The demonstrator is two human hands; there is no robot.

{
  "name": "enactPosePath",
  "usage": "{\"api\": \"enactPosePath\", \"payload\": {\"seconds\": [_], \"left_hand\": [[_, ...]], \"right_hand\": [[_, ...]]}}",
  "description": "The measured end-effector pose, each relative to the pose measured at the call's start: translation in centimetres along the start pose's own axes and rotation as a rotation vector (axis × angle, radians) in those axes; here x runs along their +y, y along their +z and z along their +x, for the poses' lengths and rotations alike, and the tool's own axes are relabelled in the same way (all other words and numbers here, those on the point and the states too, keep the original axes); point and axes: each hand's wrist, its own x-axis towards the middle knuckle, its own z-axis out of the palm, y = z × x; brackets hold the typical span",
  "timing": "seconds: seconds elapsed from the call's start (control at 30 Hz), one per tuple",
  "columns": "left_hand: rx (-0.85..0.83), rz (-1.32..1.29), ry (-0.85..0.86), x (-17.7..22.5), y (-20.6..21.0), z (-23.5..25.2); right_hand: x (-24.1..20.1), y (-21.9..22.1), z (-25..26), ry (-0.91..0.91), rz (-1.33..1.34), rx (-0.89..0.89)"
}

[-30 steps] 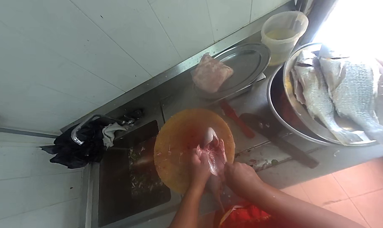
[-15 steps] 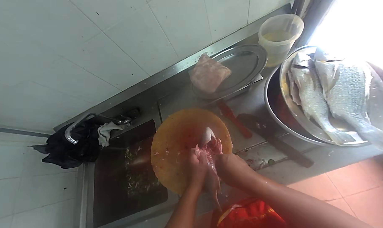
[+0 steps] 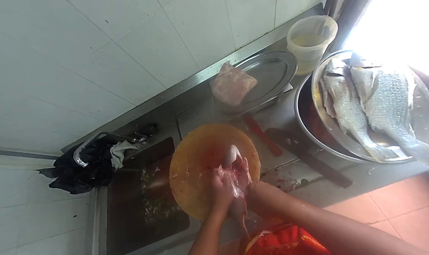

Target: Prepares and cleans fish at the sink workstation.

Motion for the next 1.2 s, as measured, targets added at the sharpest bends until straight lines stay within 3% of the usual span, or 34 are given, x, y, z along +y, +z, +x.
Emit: {"api": "enactPosePath", "payload": {"seconds": [0.17, 0.33, 0.47, 0.57, 0.73, 0.97, 1.2], "left_hand": [[-0.028, 0.038, -0.006, -0.3, -0.1, 0.0], [-0.004, -0.022, 0.008, -0.2, -0.1, 0.0], [-0.025, 0.017, 0.023, -0.4, -0.1, 0.1], [-0.022, 0.023, 0.003, -0.4, -0.2, -0.1], [-0.032, -0.043, 0.010, -0.3, -0.3, -0.1], [-0.112, -0.142, 0.015, -0.8, -1.5, 0.9], [-0.285, -0.072, 0.023, -1.1, -3.0, 2.5]], "right_hand": [[-0.3, -0.7, 1.4, -0.004, 0.069, 0.124], [0.4, -0.1, -0.3, -0.012, 0.014, -0.024], [0.4, -0.9, 0.7, -0.047, 0.088, 0.117], [0.0, 0.5, 1.0, -0.021, 0.091, 0.087], [1.6, 0.6, -0.3, -0.001, -0.083, -0.014], [1.1, -0.4, -0.3, -0.068, -0.365, 0.047], [0.4, -6.2, 1.3, -0.089, -0.547, 0.466]]}}
